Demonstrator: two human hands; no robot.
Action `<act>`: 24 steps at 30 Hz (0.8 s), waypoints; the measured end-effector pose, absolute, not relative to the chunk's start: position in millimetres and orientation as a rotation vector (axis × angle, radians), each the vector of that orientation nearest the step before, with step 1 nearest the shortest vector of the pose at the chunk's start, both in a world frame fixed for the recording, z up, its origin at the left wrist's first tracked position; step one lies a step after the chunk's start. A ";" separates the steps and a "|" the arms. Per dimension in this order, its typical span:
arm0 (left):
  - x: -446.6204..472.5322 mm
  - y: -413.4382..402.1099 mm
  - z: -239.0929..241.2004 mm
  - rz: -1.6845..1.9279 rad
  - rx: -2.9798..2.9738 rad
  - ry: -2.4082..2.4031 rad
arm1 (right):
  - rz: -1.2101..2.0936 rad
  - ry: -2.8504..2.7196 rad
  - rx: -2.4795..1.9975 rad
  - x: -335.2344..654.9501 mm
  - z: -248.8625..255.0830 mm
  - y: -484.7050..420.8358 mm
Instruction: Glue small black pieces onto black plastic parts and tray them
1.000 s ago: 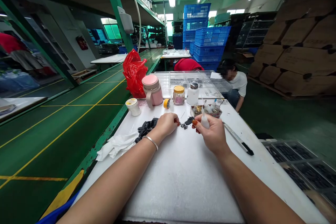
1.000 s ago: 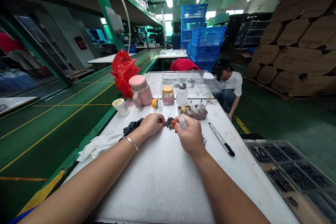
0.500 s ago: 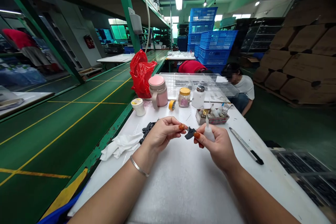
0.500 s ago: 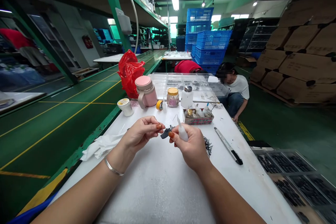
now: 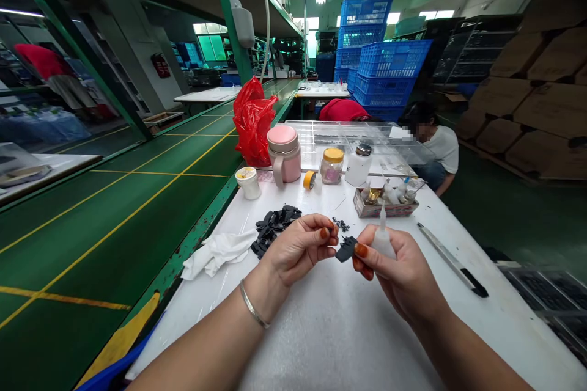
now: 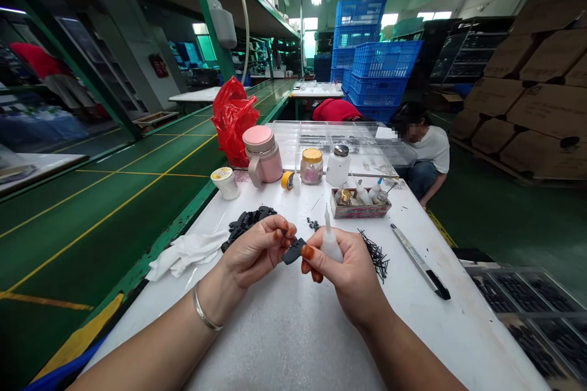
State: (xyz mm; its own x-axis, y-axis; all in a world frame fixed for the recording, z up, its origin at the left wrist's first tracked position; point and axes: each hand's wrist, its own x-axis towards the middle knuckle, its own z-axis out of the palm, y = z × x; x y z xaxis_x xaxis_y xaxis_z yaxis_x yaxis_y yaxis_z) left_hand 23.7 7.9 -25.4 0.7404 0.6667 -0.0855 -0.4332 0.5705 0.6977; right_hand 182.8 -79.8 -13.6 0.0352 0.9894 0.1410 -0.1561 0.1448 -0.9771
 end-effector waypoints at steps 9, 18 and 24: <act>27.4 1.5 -26.0 0.646 0.689 0.365 | 1.179 -1.147 -1.008 181.9 -13.7 -80.0; 27.7 1.4 -24.2 0.645 0.682 0.355 | 1.185 -1.161 -1.029 181.8 -13.9 -80.7; 27.8 2.2 -24.3 0.645 0.664 0.381 | 1.189 -1.171 -1.041 181.9 -11.5 -80.3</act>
State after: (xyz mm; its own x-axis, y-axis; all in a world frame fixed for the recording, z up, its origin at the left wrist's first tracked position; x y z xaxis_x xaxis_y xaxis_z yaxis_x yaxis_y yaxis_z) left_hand 27.8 2.2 -24.3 0.7420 0.6589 -0.1233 -0.4265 0.6059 0.6716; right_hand 181.9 -80.3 -11.5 0.0025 0.9944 0.1061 -0.1213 0.1056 -0.9870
